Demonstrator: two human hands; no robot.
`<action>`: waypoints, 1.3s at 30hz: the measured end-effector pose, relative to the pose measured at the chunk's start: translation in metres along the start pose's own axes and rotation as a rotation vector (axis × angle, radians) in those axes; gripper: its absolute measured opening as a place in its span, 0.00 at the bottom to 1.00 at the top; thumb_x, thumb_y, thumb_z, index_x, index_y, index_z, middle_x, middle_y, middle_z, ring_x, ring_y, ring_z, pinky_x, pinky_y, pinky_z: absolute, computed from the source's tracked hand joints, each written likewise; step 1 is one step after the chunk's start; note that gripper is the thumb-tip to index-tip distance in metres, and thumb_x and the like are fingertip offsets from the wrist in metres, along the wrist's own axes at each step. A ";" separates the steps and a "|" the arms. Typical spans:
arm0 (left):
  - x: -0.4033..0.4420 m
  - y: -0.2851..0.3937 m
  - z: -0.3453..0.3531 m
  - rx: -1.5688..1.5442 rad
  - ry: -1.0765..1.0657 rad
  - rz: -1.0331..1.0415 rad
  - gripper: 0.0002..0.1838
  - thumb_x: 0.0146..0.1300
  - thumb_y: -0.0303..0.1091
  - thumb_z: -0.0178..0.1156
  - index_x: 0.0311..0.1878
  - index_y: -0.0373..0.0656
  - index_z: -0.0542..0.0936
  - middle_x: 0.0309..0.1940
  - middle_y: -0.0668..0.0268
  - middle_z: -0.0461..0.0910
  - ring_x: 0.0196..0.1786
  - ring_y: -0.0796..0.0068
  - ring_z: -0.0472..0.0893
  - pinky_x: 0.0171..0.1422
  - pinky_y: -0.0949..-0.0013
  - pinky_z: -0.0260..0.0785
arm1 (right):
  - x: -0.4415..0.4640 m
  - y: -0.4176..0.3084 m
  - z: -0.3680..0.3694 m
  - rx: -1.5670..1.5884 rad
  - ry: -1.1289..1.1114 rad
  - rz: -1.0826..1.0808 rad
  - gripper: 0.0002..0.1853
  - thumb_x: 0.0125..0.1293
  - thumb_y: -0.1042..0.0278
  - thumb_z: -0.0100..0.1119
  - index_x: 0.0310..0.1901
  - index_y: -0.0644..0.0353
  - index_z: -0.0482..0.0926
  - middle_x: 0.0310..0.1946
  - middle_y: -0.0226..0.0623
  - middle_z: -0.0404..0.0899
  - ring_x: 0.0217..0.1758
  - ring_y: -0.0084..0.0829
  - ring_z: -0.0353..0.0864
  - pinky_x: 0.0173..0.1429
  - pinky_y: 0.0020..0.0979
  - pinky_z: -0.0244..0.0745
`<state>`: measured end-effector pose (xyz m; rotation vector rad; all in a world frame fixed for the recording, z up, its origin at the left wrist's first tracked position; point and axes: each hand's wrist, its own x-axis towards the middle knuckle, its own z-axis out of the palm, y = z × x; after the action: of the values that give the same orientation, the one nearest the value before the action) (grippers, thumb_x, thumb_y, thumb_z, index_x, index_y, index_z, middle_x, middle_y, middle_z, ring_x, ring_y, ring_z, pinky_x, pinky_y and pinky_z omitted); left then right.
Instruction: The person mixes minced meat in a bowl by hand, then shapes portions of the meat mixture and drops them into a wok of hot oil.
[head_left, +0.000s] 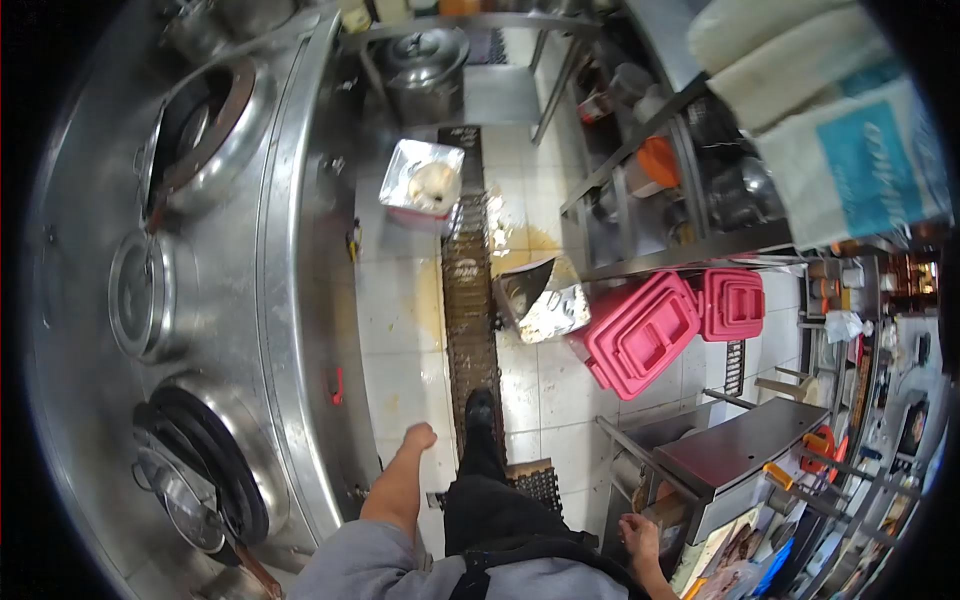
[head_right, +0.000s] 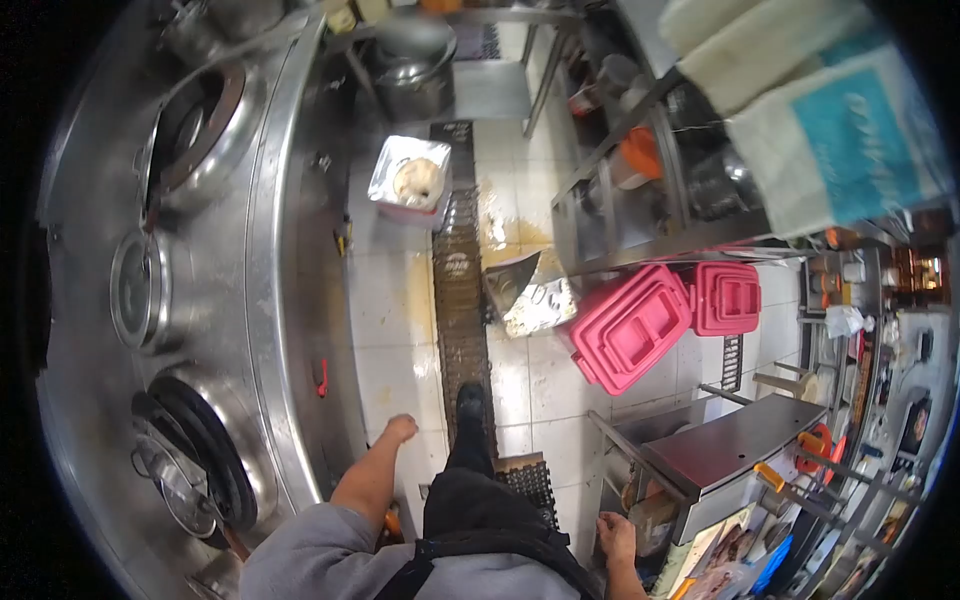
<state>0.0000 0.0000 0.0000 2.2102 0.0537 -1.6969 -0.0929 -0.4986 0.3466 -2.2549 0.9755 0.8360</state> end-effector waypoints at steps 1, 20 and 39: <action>0.008 -0.001 -0.028 -0.087 0.112 -0.051 0.18 0.52 0.39 0.54 0.39 0.39 0.85 0.44 0.48 0.81 0.51 0.51 0.80 0.61 0.59 0.68 | -0.006 -0.009 0.002 -0.023 -0.009 0.016 0.13 0.57 0.61 0.63 0.40 0.61 0.84 0.30 0.44 0.84 0.35 0.39 0.85 0.42 0.38 0.78; -0.123 0.218 -0.036 0.086 0.248 0.149 0.18 0.48 0.41 0.59 0.43 0.46 0.83 0.41 0.60 0.83 0.39 0.63 0.83 0.34 0.60 0.78 | -0.069 0.210 0.066 0.190 0.399 -0.166 0.13 0.53 0.59 0.59 0.35 0.56 0.85 0.30 0.45 0.83 0.38 0.45 0.83 0.49 0.40 0.77; -0.225 0.203 0.121 0.793 0.083 0.636 0.21 0.55 0.49 0.58 0.48 0.49 0.82 0.41 0.56 0.83 0.42 0.56 0.82 0.52 0.63 0.74 | -0.092 0.407 0.181 0.128 0.047 -0.129 0.20 0.59 0.49 0.57 0.35 0.60 0.85 0.40 0.49 0.82 0.48 0.48 0.80 0.54 0.42 0.74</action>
<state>-0.1263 -0.1854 0.2370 2.3842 -1.3532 -1.3652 -0.5159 -0.5771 0.2000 -2.2102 0.8682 0.6489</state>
